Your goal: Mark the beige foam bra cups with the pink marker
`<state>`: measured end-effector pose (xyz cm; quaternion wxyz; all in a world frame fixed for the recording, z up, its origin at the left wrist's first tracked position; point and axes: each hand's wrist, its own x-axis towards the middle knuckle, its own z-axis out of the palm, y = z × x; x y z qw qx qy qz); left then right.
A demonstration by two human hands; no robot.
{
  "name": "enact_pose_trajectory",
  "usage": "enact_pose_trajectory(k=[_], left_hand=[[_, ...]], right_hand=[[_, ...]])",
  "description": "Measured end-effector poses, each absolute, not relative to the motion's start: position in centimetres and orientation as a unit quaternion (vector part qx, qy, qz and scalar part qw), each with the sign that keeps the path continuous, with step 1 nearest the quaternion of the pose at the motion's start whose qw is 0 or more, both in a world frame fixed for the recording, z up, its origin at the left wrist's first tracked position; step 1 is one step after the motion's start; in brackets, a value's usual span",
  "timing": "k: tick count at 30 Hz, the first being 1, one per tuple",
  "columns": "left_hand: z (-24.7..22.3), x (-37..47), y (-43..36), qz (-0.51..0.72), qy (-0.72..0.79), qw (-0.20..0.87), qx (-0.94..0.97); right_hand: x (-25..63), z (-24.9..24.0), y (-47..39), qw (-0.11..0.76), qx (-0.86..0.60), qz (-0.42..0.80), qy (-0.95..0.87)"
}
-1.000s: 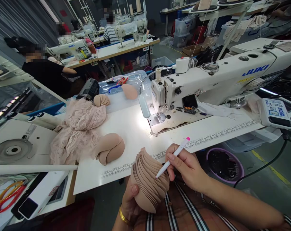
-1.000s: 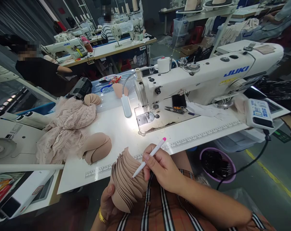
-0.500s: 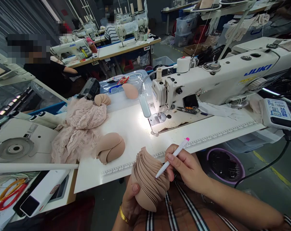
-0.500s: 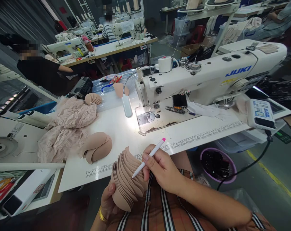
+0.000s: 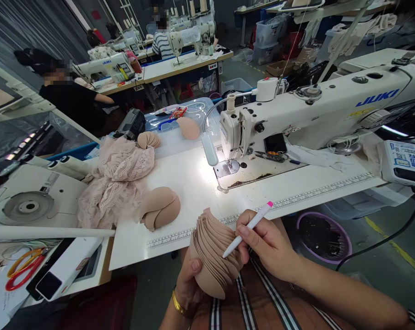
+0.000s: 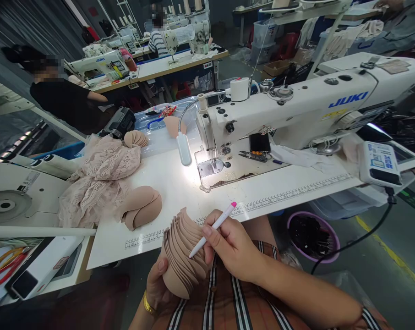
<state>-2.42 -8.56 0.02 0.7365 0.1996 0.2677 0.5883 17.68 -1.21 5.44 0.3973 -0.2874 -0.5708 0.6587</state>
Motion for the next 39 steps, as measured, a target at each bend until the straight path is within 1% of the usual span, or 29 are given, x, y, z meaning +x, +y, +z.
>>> enact_pose_trajectory(k=[3,9,15,20,26,31,35,39], left_hand=[[0.32,-2.18,-8.56,0.588,0.268,0.737,0.196],[0.36,-2.18,-8.73,0.591,0.286,0.730,0.189],[0.23,-2.14,-8.80,0.587,0.285,0.733,0.190],[-0.13,-2.45,-8.85,0.588,0.281,0.736,0.184],[0.36,-2.12,-8.61,0.595,0.288,0.730,0.174],[0.13,-2.19,-8.80,0.597,0.284,0.731,0.171],[-0.15,-2.20,-8.82,0.595,0.285,0.731,0.174],[-0.22,-2.17,-8.78,0.598,0.288,0.727,0.177]], right_hand=[[17.54,5.62,-1.31,0.382,-0.283,0.669,-0.571],[17.35,5.57,-1.16,0.408,-0.289,0.671,-0.547],[17.13,5.47,-1.34,0.387,-0.283,0.676,-0.560],[17.22,5.24,-1.50,0.409,-0.269,0.692,-0.530],[17.06,5.40,-1.64,0.369,-0.279,0.666,-0.585],[17.02,5.30,-1.65,0.391,-0.275,0.679,-0.558],[16.94,5.25,-1.72,0.374,-0.277,0.659,-0.591],[16.93,5.33,-1.80,0.370,-0.267,0.674,-0.581]])
